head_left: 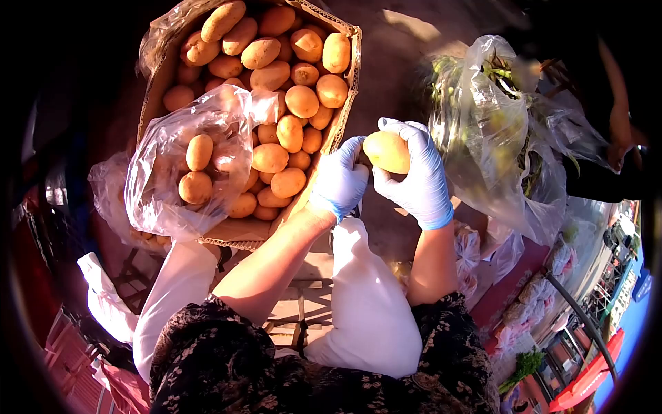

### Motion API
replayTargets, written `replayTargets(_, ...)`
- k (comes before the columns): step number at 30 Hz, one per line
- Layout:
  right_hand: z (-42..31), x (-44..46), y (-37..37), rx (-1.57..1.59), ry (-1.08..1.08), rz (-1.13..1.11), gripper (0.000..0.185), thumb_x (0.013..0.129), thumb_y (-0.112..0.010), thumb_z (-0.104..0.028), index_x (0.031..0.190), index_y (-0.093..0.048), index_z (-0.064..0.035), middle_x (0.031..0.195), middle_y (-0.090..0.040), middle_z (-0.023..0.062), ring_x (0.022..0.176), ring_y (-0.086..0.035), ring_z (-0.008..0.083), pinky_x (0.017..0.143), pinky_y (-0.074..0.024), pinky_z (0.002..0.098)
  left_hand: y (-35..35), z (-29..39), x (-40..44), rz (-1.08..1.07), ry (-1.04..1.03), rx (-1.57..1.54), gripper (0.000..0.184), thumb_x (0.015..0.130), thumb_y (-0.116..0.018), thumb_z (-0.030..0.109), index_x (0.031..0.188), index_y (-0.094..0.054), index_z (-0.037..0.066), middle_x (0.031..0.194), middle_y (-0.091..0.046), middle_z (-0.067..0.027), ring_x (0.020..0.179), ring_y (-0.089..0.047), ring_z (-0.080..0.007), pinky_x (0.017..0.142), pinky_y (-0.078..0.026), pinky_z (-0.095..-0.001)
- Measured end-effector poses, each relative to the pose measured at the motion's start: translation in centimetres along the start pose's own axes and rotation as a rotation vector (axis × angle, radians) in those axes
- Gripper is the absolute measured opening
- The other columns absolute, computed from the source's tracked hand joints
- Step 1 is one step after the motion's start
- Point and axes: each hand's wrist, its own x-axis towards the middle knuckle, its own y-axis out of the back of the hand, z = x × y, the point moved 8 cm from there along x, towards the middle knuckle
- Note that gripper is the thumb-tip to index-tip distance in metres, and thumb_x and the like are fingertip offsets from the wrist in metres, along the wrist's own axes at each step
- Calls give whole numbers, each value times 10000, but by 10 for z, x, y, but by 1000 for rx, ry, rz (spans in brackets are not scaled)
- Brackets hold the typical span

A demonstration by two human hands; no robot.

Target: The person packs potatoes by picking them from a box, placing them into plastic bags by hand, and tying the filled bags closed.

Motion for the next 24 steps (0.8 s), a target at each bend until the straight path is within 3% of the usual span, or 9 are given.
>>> replayTargets(3,14,-3,4,143,-66,1,500,636,-659,27,1113,-511,-11,1137,-574,131,1057,-555,240,921,-434,327,-11,-12,-5,-79,48,-140,293,832,-472,-40,1110,-555,-4,964,-624,-48,839,-555,-81,747,-468,-229)
replayTargets(5,20,-6,-1,320,-128,-28,518,643,-655,35,1137,-506,-7,1181,-550,127,1098,-526,211,949,-415,317,-12,-5,-8,-145,-160,49,245,881,-519,37,1121,-555,2,970,-618,-33,858,-548,-77,759,-467,-235)
replayTargets(6,24,-7,-4,388,-142,-25,528,641,-696,1,1130,-500,-31,1143,-573,124,1049,-565,224,906,-445,313,-13,-15,-11,-251,28,122,240,906,-534,107,1117,-556,-4,993,-609,-36,865,-545,-73,764,-466,-233)
replayTargets(9,28,-7,-9,609,-227,-39,545,651,-694,-6,1157,-491,-12,1183,-555,119,1085,-536,190,941,-417,303,-5,-2,-17,-233,73,-112,267,922,-529,161,1121,-542,-17,989,-603,-45,873,-540,-66,775,-463,-225)
replayTargets(14,21,-2,-9,793,-241,-66,482,723,-662,-90,1165,-494,1,1236,-515,116,1143,-477,175,987,-369,304,11,0,-17,-132,119,-509,285,906,-535,112,1160,-504,-13,1020,-593,-65,919,-585,-137,811,-495,-270)
replayTargets(17,22,-2,-12,836,-286,-59,486,723,-666,-105,1165,-494,0,1240,-511,121,1142,-477,179,987,-371,307,15,11,-20,-81,95,-566,286,906,-537,112,1161,-504,-14,1025,-590,-64,927,-578,-127,811,-493,-266)
replayTargets(21,23,-2,-14,880,-332,-66,479,732,-662,-121,1164,-496,-1,1239,-508,127,1141,-477,183,987,-371,309,24,20,-20,2,-9,-370,272,895,-571,127,1121,-531,-18,961,-605,-47,863,-538,-61,740,-467,-200)
replayTargets(24,24,-3,-16,878,-333,-76,478,733,-663,-128,1163,-497,0,1232,-512,127,1134,-481,183,987,-370,308,24,27,-18,29,-7,-469,285,889,-583,134,1126,-539,-17,918,-608,-32,814,-535,-49,712,-457,-187)
